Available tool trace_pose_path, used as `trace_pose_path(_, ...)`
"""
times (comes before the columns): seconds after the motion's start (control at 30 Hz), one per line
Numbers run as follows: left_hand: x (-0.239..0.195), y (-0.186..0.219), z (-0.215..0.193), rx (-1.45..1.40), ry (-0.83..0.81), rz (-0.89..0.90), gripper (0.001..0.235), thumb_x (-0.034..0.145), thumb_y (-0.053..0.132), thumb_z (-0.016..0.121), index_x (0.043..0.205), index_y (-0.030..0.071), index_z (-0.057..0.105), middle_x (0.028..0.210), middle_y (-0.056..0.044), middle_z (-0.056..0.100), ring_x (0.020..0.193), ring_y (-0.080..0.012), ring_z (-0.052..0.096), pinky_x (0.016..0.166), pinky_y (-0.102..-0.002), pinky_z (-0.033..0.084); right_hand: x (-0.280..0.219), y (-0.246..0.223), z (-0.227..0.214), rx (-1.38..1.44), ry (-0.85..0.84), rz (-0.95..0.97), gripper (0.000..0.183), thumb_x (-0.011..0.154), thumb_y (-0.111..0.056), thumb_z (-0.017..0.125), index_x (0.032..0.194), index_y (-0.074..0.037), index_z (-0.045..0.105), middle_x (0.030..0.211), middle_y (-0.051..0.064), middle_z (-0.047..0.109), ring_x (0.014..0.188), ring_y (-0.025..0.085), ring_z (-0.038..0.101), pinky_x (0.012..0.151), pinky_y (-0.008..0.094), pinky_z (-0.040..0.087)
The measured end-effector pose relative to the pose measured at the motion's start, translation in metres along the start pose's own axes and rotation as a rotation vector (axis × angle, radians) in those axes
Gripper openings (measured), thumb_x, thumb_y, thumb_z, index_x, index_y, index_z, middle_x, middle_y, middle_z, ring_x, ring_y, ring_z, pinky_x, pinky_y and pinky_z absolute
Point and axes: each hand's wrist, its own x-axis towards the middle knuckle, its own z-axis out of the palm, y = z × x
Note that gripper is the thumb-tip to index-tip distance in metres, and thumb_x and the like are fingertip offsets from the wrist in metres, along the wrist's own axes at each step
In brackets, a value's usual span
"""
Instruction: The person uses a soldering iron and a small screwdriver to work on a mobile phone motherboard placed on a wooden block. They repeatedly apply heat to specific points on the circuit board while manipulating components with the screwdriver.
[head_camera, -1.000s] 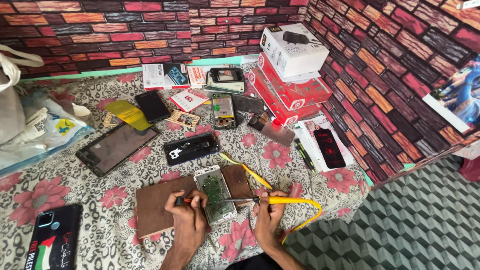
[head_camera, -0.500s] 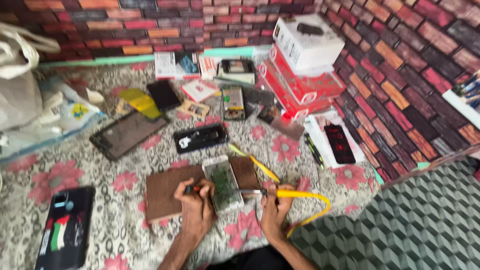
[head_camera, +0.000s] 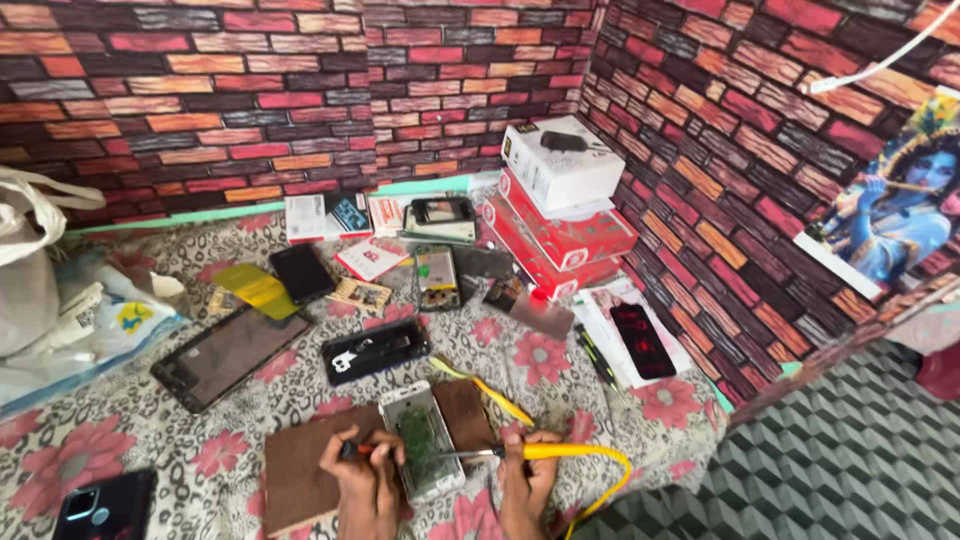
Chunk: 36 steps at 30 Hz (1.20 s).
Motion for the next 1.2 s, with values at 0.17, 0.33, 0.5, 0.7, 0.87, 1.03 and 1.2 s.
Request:
trace_pose_path(0.17, -0.012, -0.016, -0.006, 0.1, -0.002, 0.068, 0.03, 0.104, 0.001, 0.037, 0.125, 0.005, 0.017, 0.08, -0.01, 0.059, 0.062, -0.0126, 0.048, 0.065, -0.028, 0.045, -0.01, 0.002, -0.01, 0.075, -0.084, -0.034, 0.021, 0.096, -0.013, 0.061, 0.102, -0.012, 0.041, 0.063, 0.0, 0.046, 0.044, 0.006, 0.041, 0.038, 0.022, 0.032)
trace_pose_path(0.33, -0.005, -0.015, 0.002, 0.049, 0.032, -0.006, 0.025, 0.105, 0.0, 0.037, 0.12, 0.006, 0.019, 0.078, -0.012, 0.058, 0.065, -0.015, 0.047, 0.071, -0.03, 0.045, -0.008, 0.001, -0.013, 0.168, -0.128, -0.076, 0.02, 0.094, -0.012, 0.061, 0.1, -0.011, 0.042, 0.065, 0.001, 0.047, 0.041, 0.006, 0.039, 0.035, 0.023, 0.032)
trace_pose_path(0.5, -0.004, 0.006, -0.009, 0.179, -0.045, 0.064, 0.028, 0.102, 0.001, 0.039, 0.12, 0.005, 0.017, 0.081, -0.011, 0.059, 0.064, -0.0145, 0.05, 0.069, -0.03, 0.046, -0.015, 0.0, -0.009, 0.093, -0.176, -0.063, 0.02, 0.095, -0.01, 0.06, 0.1, -0.012, 0.04, 0.065, -0.002, 0.044, 0.047, 0.005, 0.039, 0.04, 0.023, 0.034)
trace_pose_path(0.7, 0.003, 0.027, -0.015, 0.138, -0.125, -0.107, 0.022, 0.102, 0.001, 0.034, 0.112, 0.006, 0.015, 0.087, -0.009, 0.059, 0.049, -0.0152, 0.049, 0.058, -0.029, 0.047, -0.021, -0.019, -0.003, -0.01, -0.179, -0.105, 0.018, 0.1, -0.01, 0.058, 0.099, -0.01, 0.04, 0.06, -0.001, 0.039, 0.046, 0.006, 0.037, 0.04, 0.022, 0.03)
trace_pose_path(0.87, 0.007, 0.04, -0.016, 0.143, -0.114, -0.001, 0.021, 0.107, 0.005, 0.035, 0.112, 0.006, 0.015, 0.088, -0.009, 0.058, 0.043, -0.014, 0.048, 0.056, -0.028, 0.048, -0.014, -0.034, 0.008, 0.084, -0.104, 0.011, 0.018, 0.1, -0.018, 0.055, 0.099, -0.01, 0.039, 0.058, 0.001, 0.043, 0.041, 0.009, 0.041, 0.036, 0.025, 0.034)
trace_pose_path(1.03, 0.005, 0.036, -0.017, 0.041, -0.164, -0.284, 0.024, 0.103, 0.01, 0.036, 0.114, 0.009, 0.015, 0.088, -0.01, 0.06, 0.034, -0.0123, 0.05, 0.04, -0.027, 0.049, -0.018, -0.038, 0.009, 0.092, -0.157, -0.012, 0.02, 0.102, -0.019, 0.056, 0.102, -0.01, 0.038, 0.06, 0.0, 0.042, 0.044, 0.009, 0.043, 0.038, 0.025, 0.035)
trace_pose_path(1.2, -0.002, 0.024, -0.016, -0.005, -0.065, 0.038, 0.026, 0.111, 0.01, 0.036, 0.127, 0.008, 0.015, 0.089, -0.011, 0.061, 0.052, -0.0118, 0.046, 0.051, -0.026, 0.045, -0.018, -0.04, 0.009, 0.024, -0.214, -0.028, 0.018, 0.103, -0.019, 0.054, 0.103, -0.011, 0.037, 0.058, 0.001, 0.043, 0.043, 0.009, 0.043, 0.039, 0.024, 0.035)
